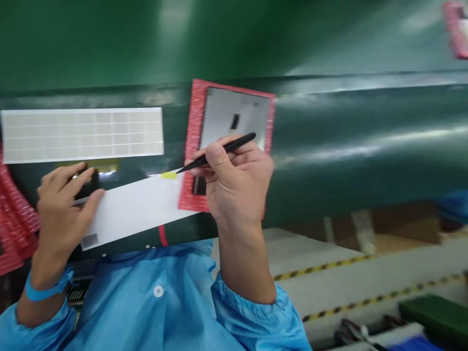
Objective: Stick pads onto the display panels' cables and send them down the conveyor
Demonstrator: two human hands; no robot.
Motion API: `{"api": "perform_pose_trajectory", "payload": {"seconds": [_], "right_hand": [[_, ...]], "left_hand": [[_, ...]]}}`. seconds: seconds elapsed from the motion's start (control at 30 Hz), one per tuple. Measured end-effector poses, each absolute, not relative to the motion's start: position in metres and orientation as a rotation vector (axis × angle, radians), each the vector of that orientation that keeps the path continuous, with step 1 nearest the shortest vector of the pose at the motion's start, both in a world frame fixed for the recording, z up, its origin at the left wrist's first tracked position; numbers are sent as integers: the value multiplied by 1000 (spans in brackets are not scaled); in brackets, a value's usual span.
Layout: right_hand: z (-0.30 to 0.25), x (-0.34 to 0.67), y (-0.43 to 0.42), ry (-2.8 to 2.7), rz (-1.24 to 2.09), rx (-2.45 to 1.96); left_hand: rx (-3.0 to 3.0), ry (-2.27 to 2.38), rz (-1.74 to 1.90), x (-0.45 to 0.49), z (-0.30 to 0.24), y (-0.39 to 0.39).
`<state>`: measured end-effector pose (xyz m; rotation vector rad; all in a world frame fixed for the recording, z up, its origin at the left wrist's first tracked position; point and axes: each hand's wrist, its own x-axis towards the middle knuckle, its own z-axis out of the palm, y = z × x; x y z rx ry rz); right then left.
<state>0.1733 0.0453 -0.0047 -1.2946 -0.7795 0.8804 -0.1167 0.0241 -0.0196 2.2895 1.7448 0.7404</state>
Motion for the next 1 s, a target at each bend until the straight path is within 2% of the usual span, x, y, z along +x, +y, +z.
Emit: {"api": "perform_pose_trajectory", "payload": {"seconds": [0.17, 0.27, 0.4, 0.6, 1.0], "right_hand": [[-11, 244, 24, -696, 729, -1418], [-19, 253, 19, -666, 755, -1440], [-20, 250, 22, -658, 786, -1425], [-14, 253, 26, -681, 875, -1452], [-11, 242, 21, -682, 704, -1582]], "left_hand": [[2292, 1557, 1015, -47, -1, 8], [2321, 1283, 1005, 16, -6, 4], [2408, 1215, 875, 63, -25, 12], [2475, 1240, 794, 65, -26, 18], [2500, 1213, 751, 66, -16, 23]]}}
